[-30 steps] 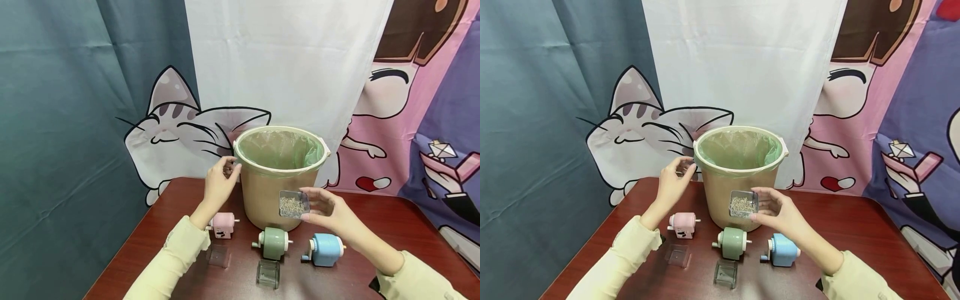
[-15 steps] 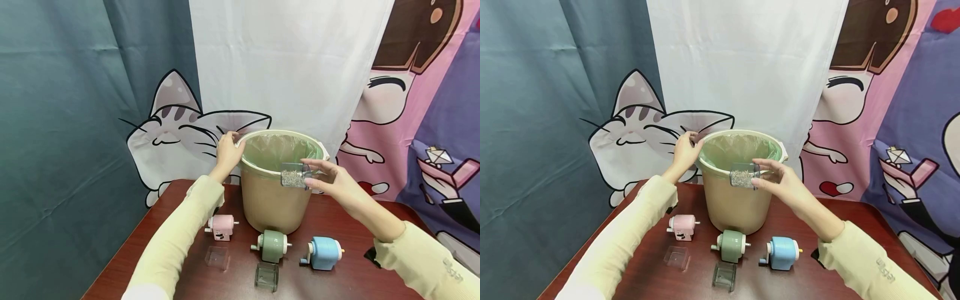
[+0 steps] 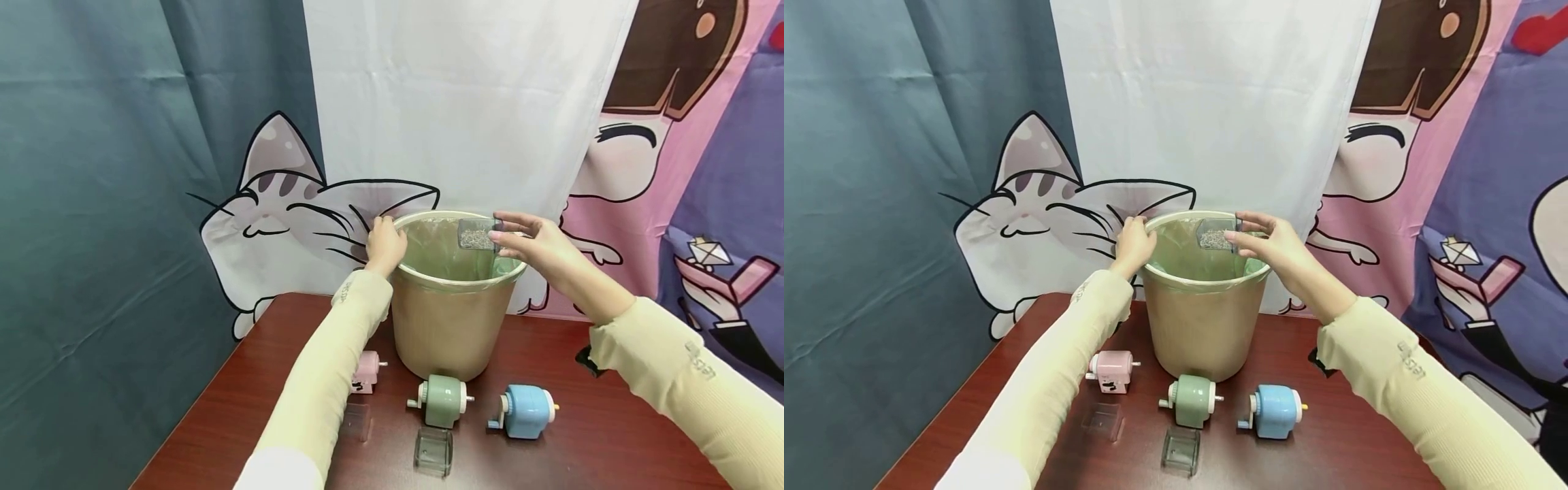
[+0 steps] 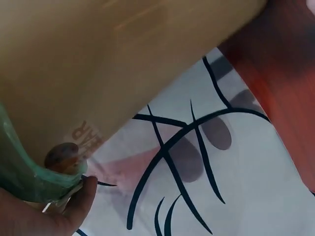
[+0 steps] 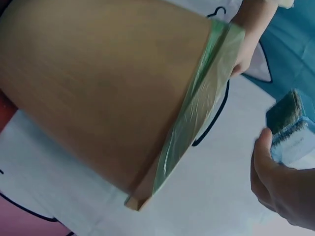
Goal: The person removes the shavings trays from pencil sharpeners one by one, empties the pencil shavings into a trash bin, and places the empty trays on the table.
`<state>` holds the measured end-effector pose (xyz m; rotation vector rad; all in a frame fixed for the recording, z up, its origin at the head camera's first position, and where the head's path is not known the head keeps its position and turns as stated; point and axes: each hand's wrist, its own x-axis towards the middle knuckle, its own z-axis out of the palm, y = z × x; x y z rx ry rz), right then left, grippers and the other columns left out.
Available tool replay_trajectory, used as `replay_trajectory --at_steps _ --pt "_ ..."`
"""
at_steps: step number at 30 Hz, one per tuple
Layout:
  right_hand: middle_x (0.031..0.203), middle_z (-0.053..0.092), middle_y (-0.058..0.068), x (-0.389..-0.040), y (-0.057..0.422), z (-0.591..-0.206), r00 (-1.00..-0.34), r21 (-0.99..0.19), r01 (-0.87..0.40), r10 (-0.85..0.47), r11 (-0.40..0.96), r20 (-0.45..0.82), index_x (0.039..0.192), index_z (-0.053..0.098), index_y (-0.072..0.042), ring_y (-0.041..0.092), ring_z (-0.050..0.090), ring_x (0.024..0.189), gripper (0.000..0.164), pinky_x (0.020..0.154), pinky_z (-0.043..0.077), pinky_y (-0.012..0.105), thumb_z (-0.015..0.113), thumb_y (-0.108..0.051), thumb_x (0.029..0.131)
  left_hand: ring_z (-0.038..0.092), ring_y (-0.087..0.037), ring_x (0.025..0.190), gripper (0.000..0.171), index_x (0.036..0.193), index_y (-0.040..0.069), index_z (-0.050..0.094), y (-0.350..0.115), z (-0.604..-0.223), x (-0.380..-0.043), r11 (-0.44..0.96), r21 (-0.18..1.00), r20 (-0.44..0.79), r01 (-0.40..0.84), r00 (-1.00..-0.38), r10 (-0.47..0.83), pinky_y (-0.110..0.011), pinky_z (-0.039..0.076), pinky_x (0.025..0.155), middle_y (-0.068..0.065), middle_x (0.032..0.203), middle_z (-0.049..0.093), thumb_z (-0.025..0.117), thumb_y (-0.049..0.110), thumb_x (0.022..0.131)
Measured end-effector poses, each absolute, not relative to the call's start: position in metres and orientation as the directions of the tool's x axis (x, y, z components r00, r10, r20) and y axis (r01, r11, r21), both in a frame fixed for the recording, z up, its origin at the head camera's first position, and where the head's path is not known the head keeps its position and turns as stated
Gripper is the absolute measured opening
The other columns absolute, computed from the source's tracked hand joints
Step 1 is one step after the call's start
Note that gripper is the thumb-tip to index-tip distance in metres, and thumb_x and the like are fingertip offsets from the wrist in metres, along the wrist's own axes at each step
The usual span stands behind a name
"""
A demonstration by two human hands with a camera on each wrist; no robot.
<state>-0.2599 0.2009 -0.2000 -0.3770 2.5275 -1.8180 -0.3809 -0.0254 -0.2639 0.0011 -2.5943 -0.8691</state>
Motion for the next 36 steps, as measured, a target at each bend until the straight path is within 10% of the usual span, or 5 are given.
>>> replay_trajectory --at_steps 15,23,36 --pt "0.126 0.046 0.012 -0.313 0.200 -0.184 -0.973 -0.859 -0.228 -0.141 0.458 0.183 0.139 0.037 0.003 -0.007 0.056 0.079 0.063 0.079 0.049 0.013 0.063 -0.024 0.089 0.059 -0.037 0.107 0.033 0.114 0.000 0.059 -0.026 -0.259 -0.373 0.822 0.569 0.272 0.023 -0.949 -0.161 -0.046 0.049 0.088 -0.016 0.118 0.058 0.056 0.018 0.087" --pt "0.136 0.045 0.021 -0.333 0.201 -0.178 -0.958 -0.748 -0.288 -0.187 0.598 0.219 0.138 0.041 -0.001 0.031 0.051 0.121 0.061 0.099 0.042 0.038 0.065 -0.024 0.087 0.060 -0.035 0.108 0.034 0.116 0.002 0.059 -0.023 -0.261 -0.375 0.828 0.561 0.248 0.001 -0.954 -0.167 -0.045 0.049 0.088 -0.014 0.119 0.058 0.055 0.020 0.088" --pt "0.124 0.051 0.030 -0.342 0.192 -0.166 -0.940 -0.597 -0.331 -0.202 0.731 0.274 0.130 0.048 0.006 0.040 0.050 0.115 0.059 0.098 0.040 0.051 0.063 -0.031 0.088 0.060 -0.036 0.107 0.036 0.116 0.000 0.059 -0.025 -0.260 -0.373 0.835 0.550 0.267 0.009 -0.949 -0.166 -0.044 0.049 0.088 -0.016 0.119 0.059 0.056 0.021 0.087"
